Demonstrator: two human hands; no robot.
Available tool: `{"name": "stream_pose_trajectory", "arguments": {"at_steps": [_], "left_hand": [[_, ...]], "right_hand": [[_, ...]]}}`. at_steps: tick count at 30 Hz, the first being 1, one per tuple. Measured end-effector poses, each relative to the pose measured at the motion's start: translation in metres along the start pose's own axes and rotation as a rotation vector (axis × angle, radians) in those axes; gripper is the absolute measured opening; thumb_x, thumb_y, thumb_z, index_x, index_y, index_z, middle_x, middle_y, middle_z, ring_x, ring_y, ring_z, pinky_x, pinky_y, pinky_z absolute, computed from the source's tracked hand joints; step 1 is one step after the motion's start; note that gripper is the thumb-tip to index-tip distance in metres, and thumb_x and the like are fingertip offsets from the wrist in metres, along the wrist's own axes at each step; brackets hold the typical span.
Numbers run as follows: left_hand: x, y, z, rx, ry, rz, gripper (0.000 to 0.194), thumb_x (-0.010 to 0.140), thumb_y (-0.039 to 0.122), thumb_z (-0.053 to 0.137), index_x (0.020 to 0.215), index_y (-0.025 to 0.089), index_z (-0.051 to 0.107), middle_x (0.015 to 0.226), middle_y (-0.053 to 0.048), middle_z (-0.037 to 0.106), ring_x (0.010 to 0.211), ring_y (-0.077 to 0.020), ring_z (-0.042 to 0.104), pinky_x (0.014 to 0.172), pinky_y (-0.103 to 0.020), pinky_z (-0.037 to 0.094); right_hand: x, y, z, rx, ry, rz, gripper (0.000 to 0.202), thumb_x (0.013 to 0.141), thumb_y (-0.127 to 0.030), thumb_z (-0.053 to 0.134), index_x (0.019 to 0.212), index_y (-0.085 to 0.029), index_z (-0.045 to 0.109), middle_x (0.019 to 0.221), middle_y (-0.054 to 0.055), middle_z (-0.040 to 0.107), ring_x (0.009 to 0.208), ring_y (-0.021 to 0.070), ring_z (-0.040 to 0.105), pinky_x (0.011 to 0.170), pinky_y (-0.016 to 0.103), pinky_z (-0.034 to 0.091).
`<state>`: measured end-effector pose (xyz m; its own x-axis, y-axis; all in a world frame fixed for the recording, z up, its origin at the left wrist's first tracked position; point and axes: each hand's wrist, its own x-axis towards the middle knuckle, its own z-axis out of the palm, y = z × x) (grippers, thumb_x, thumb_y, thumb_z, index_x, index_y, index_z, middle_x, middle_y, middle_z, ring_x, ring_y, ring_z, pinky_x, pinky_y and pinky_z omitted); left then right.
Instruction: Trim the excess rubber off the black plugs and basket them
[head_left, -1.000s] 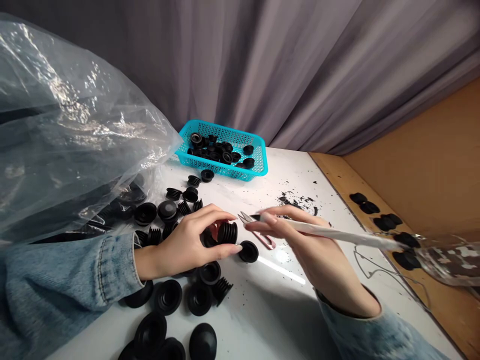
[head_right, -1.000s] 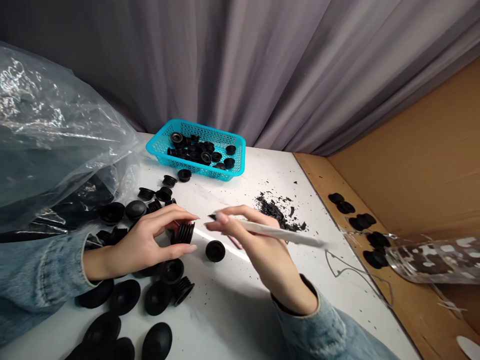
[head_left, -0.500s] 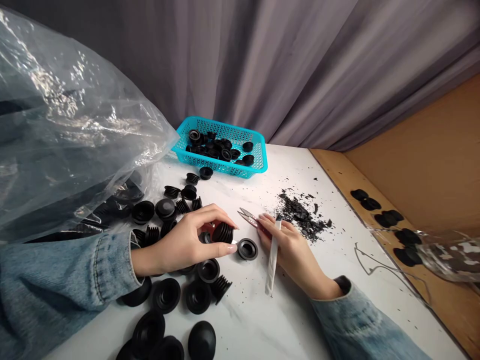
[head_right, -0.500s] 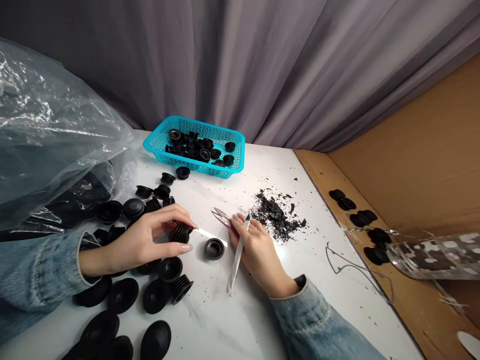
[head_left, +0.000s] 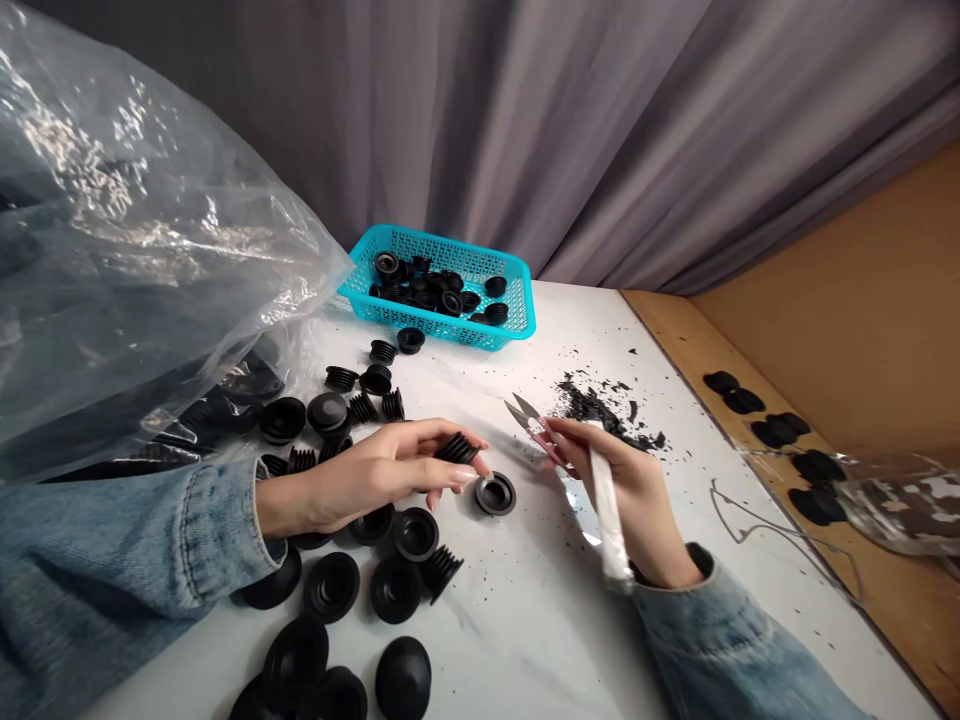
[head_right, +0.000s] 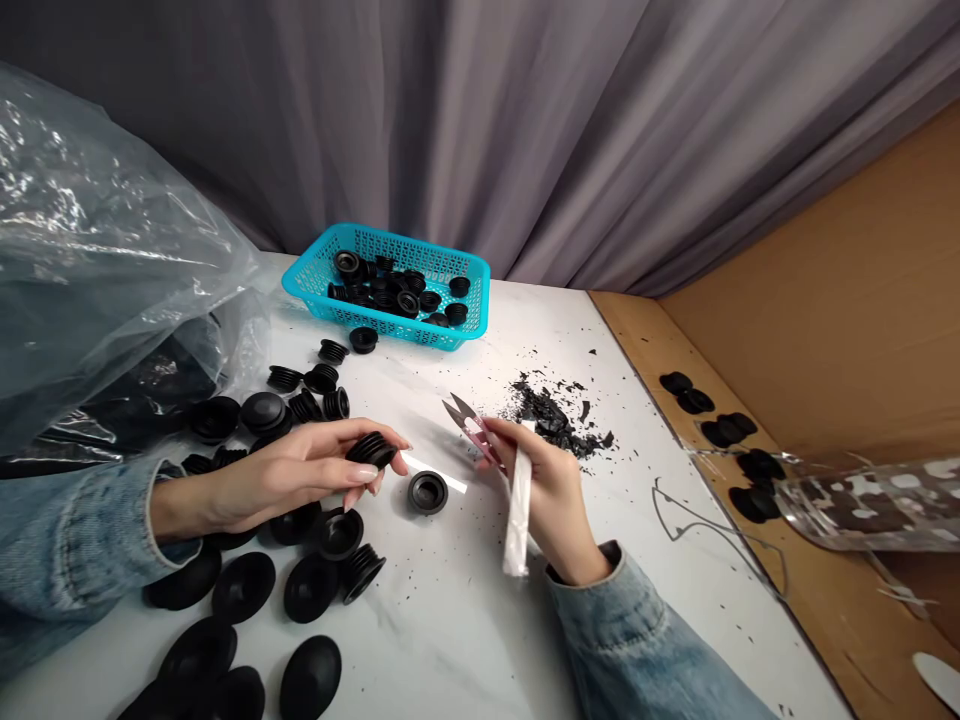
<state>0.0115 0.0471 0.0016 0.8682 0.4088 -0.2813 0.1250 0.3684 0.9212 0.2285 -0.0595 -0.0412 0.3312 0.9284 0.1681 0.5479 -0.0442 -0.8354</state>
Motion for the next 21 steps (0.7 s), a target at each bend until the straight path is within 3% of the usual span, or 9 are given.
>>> {"name": "stream_pose_trajectory", "arguments": {"at_steps": [4,7,11,17,21], "left_hand": [[0.0,0.0,-0.002,-0.078,-0.035,-0.105,0.018,0.078,0.02,0.058,0.096,0.016,0.059,0.091,-0.003,0.058,0.066,-0.0074,0.049,0.057,-0.018,0.041],[-0.001,-0.003,-0.003,-0.07,-0.042,-0.155,0.019,0.078,0.026,0.059,0.094,0.018,0.055,0.082,0.0,0.051,0.064,-0.0071,0.044,0.057,-0.019,0.038],[-0.005,-0.006,-0.001,0.125,-0.049,-0.084,0.016,0.082,0.027,0.056,0.096,0.019,0.05,0.077,0.003,0.046,0.061,-0.0064,0.039,0.057,-0.019,0.034],[-0.002,0.0,0.009,0.416,0.031,0.172,0.016,0.081,0.021,0.06,0.092,0.019,0.048,0.089,0.002,0.053,0.084,-0.0112,0.051,0.076,-0.024,0.042],[0.006,0.006,0.019,0.469,0.06,0.168,0.016,0.08,0.025,0.062,0.087,0.018,0.049,0.08,0.003,0.055,0.074,-0.0102,0.054,0.068,-0.023,0.043]], "right_hand": [[-0.001,-0.013,-0.002,0.126,0.026,0.146,0.029,0.087,-0.04,0.051,0.101,-0.018,0.065,0.065,0.002,0.063,0.062,0.0174,0.06,0.06,0.03,0.049],[-0.005,-0.023,0.003,0.115,0.012,0.149,0.031,0.083,-0.044,0.056,0.095,-0.018,0.066,0.065,0.002,0.061,0.056,0.0148,0.056,0.052,0.027,0.045],[-0.014,-0.032,0.013,0.117,-0.027,0.065,0.022,0.077,-0.039,0.063,0.084,-0.018,0.068,0.06,0.0,0.061,0.052,0.0137,0.055,0.047,0.024,0.044],[-0.023,-0.039,0.019,0.165,0.02,-0.176,0.018,0.08,-0.036,0.063,0.078,-0.018,0.063,0.057,-0.001,0.056,0.047,0.0108,0.05,0.044,0.021,0.042],[-0.026,-0.036,0.015,0.109,0.072,-0.312,0.019,0.081,-0.034,0.064,0.087,-0.015,0.064,0.058,-0.001,0.056,0.047,0.0107,0.05,0.044,0.021,0.042]]}}
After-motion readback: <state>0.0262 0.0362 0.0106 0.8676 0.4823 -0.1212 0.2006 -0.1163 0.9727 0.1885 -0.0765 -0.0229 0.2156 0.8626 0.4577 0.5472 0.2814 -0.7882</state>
